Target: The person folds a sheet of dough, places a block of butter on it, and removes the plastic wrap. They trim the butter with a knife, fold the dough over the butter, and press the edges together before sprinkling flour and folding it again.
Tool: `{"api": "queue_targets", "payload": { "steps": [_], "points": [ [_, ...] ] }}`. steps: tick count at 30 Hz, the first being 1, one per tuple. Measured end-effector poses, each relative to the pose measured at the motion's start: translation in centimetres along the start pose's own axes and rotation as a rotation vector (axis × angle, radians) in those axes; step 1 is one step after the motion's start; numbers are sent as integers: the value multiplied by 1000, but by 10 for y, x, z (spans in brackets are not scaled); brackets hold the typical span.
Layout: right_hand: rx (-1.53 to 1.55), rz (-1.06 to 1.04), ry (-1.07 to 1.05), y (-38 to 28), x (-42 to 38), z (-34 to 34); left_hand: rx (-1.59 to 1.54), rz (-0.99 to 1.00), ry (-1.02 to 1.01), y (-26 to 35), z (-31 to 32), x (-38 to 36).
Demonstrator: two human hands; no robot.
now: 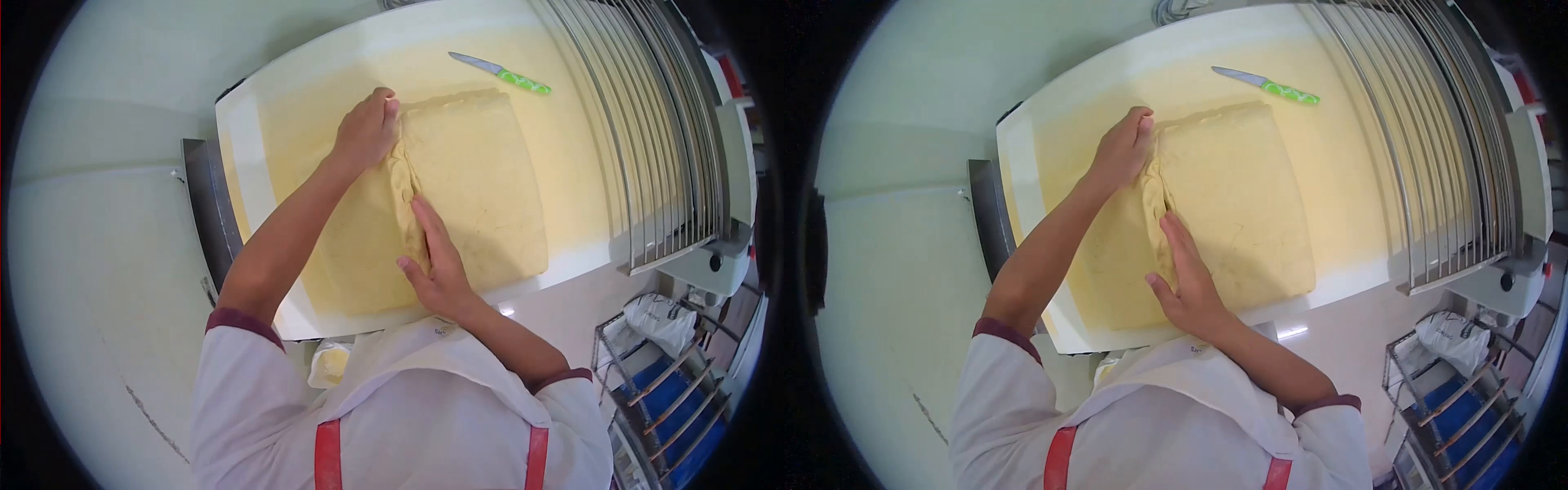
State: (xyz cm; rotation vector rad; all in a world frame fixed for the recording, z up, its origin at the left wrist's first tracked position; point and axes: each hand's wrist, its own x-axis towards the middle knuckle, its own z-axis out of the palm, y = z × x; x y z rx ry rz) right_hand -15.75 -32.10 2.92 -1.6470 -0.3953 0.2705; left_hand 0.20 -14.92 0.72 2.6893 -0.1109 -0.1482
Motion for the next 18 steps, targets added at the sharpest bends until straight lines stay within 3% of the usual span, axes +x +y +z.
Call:
{"api": "queue_targets", "payload": {
  "steps": [4, 5, 8, 10, 11, 13, 17, 18],
  "points": [
    [21, 69, 31, 4, -25, 11, 247, 52, 66, 16, 20, -11],
    [60, 62, 41, 6, -25, 12, 229, 42, 45, 18, 21, -11],
    [-204, 96, 46, -22, -31, 5, 75, 48, 23, 13, 16, -17],
    [-334, 281, -133, -39, -30, -1, -170, 104, 37, 8, 11, -25],
    [-389, 389, -213, -42, -33, 0, 5, 164, 77, 14, 18, -30],
    [-286, 328, -115, -34, -43, 2, 328, 239, 153, 32, 39, -57],
    [-252, 88, 85, -24, -66, 12, 304, 185, 61, 40, 33, -56],
    [-335, 146, 56, -28, -67, 15, 224, 195, 59, 37, 31, -58]
  ]
}}
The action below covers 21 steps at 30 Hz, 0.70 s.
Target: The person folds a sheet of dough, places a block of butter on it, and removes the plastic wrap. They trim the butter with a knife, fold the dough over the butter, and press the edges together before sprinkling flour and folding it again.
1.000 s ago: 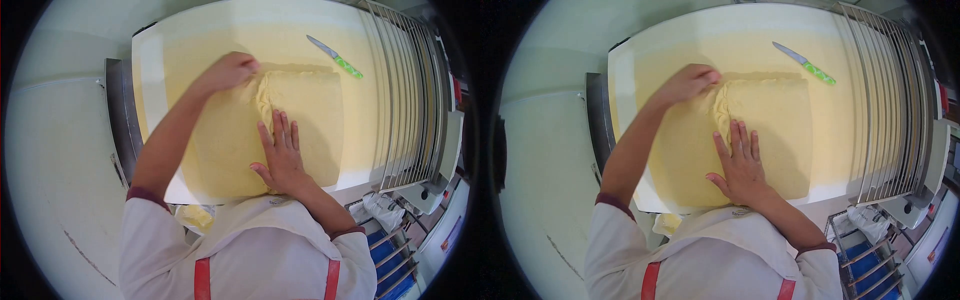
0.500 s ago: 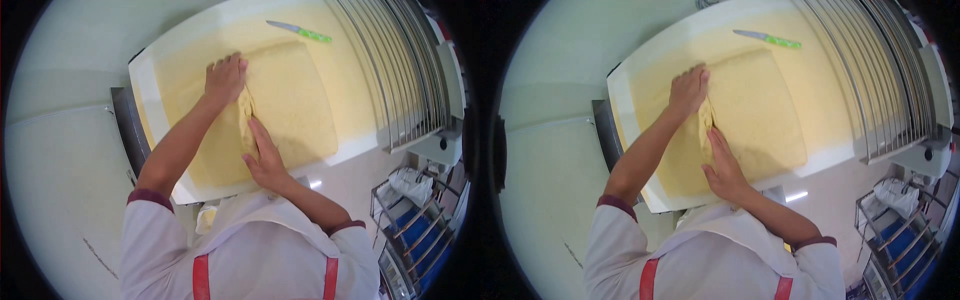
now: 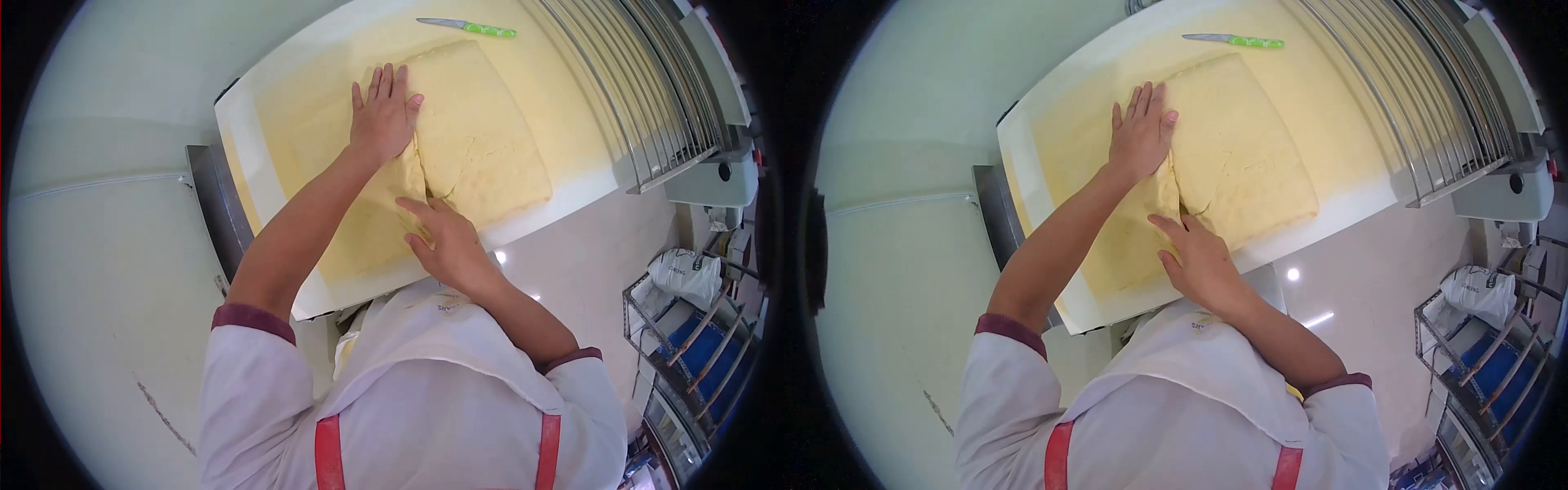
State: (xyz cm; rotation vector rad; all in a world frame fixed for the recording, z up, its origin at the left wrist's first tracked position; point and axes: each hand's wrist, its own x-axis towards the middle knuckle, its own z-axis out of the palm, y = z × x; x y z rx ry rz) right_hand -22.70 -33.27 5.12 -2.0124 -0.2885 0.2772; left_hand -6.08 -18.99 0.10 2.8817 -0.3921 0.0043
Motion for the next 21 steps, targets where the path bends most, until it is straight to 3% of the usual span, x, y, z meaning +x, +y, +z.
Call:
{"api": "queue_targets", "payload": {
  "steps": [2, 5, 8, 11, 13, 16, 21],
  "points": [
    [-157, 108, -65, -7, -1, 1, -84, 52, 17, -4, 0, -11],
    [94, 186, -70, -1, -3, -3, -30, 141, 27, 7, 5, -33],
    [108, 56, 31, 2, -32, 5, 87, 75, 43, 23, 11, -31],
    [-18, 94, -25, -2, -38, 9, -44, 102, 19, 18, 6, -42],
    [66, 114, -18, 6, -36, 10, -187, 177, -3, 12, -1, -60],
    [216, 138, 49, 13, -42, 17, 81, 151, 36, 42, 9, -72],
    [204, 159, 145, 9, -37, 32, -26, 179, 113, 33, 10, -75]
  ]
}}
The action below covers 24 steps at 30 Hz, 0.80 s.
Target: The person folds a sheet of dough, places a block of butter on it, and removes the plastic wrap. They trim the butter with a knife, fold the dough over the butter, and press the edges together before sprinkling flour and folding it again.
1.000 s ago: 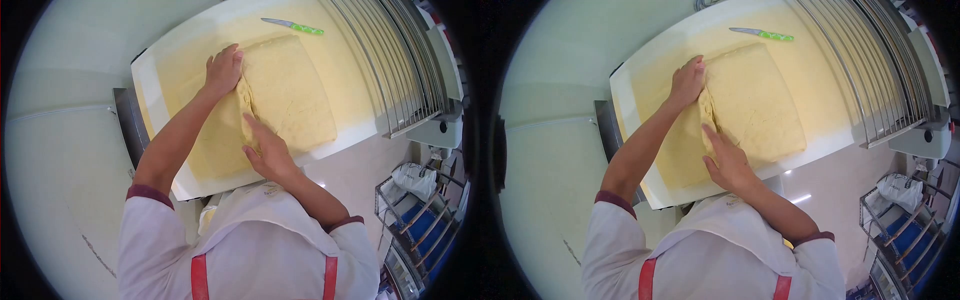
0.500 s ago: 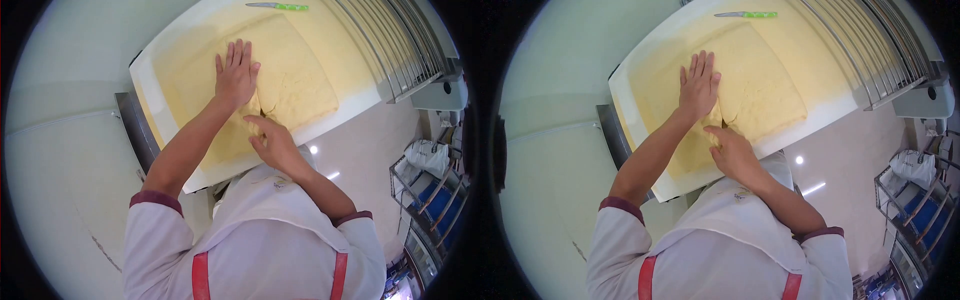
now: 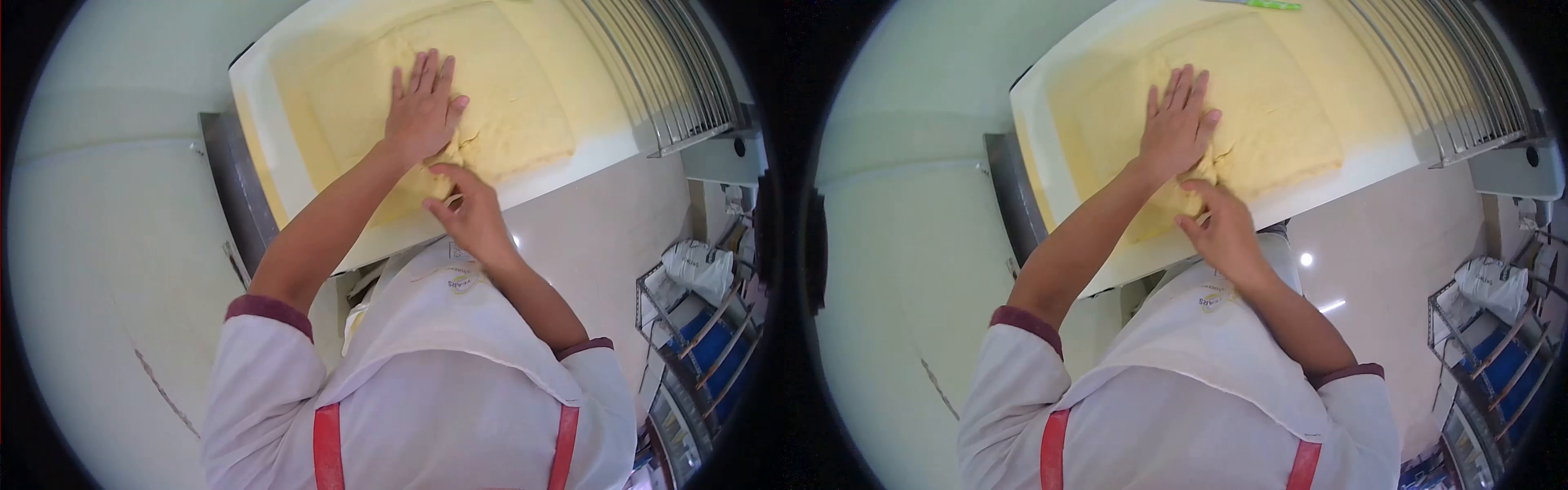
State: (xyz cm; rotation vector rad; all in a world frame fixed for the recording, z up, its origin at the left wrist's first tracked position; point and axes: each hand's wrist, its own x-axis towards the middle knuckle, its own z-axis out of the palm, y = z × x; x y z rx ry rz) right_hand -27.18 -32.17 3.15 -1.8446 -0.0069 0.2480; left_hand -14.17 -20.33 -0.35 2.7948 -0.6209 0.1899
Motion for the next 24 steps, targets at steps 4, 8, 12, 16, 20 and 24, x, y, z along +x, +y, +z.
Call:
{"api": "queue_targets", "payload": {
  "steps": [4, 8, 12, 16, 20, 24],
  "points": [
    [184, 106, 77, 1, 9, 24, -420, -11, 23, -40, -37, -42],
    [853, 68, 439, 0, 5, 68, -293, -85, 40, -74, -32, -110],
    [852, 162, 287, -20, -23, 73, -326, -124, 38, -62, -29, -132],
    [437, 117, -12, 3, -9, 49, -185, -164, 8, -43, -20, -140],
    [-124, -159, -6, 28, -7, 1, 58, -192, 12, -13, -14, -135],
    [-240, -271, -59, 16, -2, -19, -81, -130, -11, -9, -29, -134]
  ]
}}
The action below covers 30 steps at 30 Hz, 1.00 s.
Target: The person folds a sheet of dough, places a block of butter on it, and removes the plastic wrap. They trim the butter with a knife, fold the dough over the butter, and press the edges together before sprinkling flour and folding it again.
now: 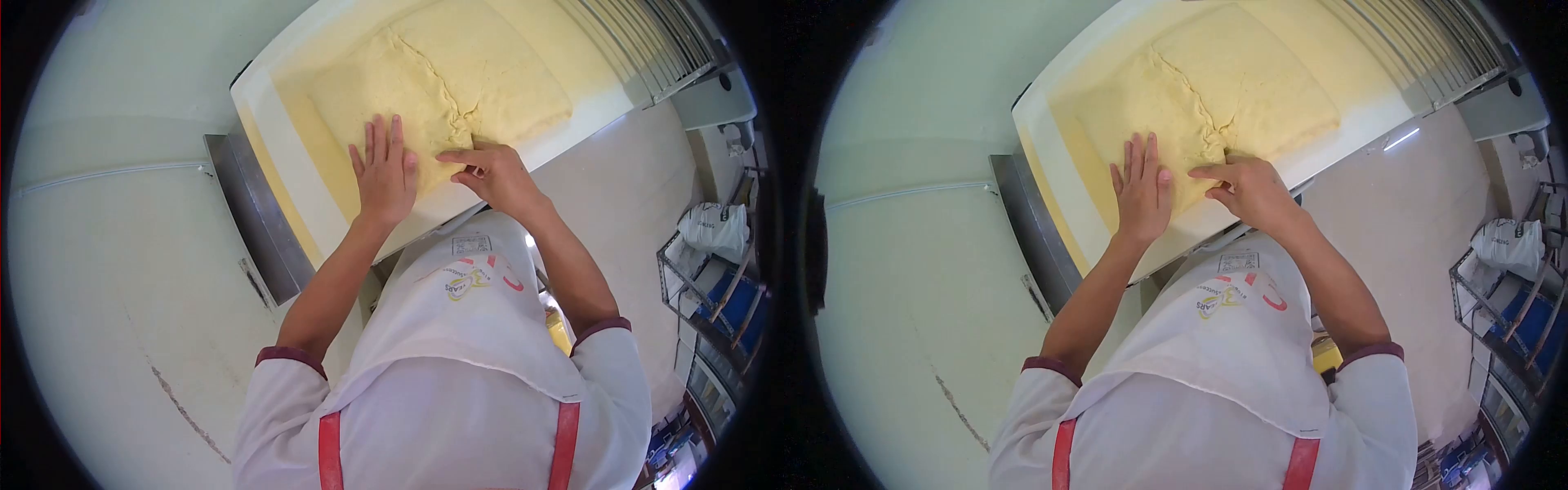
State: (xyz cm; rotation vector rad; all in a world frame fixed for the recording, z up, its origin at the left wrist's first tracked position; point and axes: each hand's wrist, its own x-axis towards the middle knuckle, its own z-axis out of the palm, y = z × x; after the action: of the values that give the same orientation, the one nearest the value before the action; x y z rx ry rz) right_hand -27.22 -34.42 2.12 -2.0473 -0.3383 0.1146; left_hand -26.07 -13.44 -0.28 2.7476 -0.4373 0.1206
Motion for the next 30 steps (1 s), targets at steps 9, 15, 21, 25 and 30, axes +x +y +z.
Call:
{"api": "queue_targets", "payload": {
  "steps": [9, 15, 21, 25, 30],
  "points": [
    [-62, 28, 9, 6, 2, -17, 142, 187, -104, 26, 7, 14],
    [-13, 83, -59, 14, 6, -12, -364, 171, 10, 26, -14, 3],
    [78, 184, -49, 18, 3, -22, -1725, -629, -749, 76, 28, -53],
    [238, 249, 15, 55, -10, -21, -2384, -895, -96, 94, 68, -24],
    [452, 501, 212, 41, -21, -18, -2046, -1109, 307, 120, 74, -11]
  ]
}}
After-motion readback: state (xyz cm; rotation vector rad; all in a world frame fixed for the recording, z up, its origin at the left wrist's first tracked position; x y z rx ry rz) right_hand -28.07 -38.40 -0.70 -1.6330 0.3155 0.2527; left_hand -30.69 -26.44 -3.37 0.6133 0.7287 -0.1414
